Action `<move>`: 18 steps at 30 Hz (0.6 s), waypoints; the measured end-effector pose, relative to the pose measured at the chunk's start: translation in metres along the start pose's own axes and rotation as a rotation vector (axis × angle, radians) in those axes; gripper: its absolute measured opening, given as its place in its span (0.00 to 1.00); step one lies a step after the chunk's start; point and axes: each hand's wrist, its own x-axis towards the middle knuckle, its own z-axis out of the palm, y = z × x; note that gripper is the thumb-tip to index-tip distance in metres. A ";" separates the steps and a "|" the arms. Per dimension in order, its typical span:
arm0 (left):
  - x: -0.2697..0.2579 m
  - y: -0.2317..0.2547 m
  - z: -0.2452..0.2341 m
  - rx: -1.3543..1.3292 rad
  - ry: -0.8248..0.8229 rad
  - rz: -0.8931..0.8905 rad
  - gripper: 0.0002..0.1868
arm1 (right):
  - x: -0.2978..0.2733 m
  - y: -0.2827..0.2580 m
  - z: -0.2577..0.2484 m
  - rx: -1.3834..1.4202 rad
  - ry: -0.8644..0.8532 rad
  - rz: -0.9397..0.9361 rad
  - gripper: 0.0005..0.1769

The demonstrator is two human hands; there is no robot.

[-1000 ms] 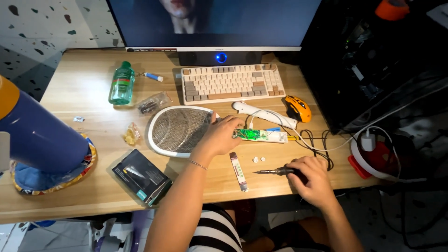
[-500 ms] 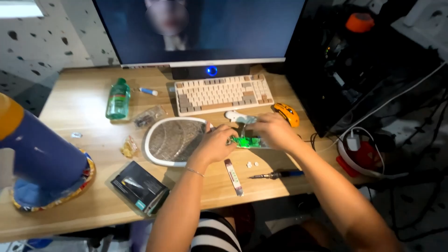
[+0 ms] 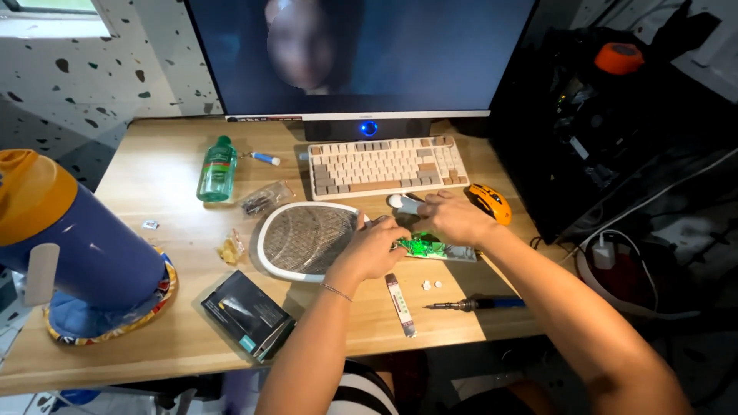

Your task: Repairing an electric mosquito swatter by soldering the circuit board and reassembling the device housing.

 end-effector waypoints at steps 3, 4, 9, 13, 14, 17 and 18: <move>0.001 0.000 0.000 -0.003 -0.021 -0.017 0.16 | -0.001 0.002 0.003 0.004 0.015 -0.013 0.21; 0.001 0.002 -0.001 -0.001 -0.021 -0.018 0.16 | -0.002 0.003 0.004 0.005 0.016 -0.014 0.21; 0.001 0.000 0.003 0.003 -0.029 -0.014 0.16 | -0.001 0.007 0.007 -0.001 0.024 -0.052 0.19; 0.002 -0.003 0.004 0.011 -0.029 -0.020 0.15 | 0.000 0.012 0.011 0.014 0.023 -0.082 0.19; 0.002 -0.004 0.006 0.011 -0.017 -0.004 0.15 | 0.000 0.011 0.010 0.024 0.035 -0.090 0.20; 0.002 -0.003 0.005 0.009 -0.005 0.020 0.16 | -0.001 0.013 0.008 0.037 0.038 -0.101 0.21; 0.001 -0.003 0.005 0.009 -0.011 0.028 0.16 | -0.001 0.013 0.009 0.043 0.030 -0.101 0.21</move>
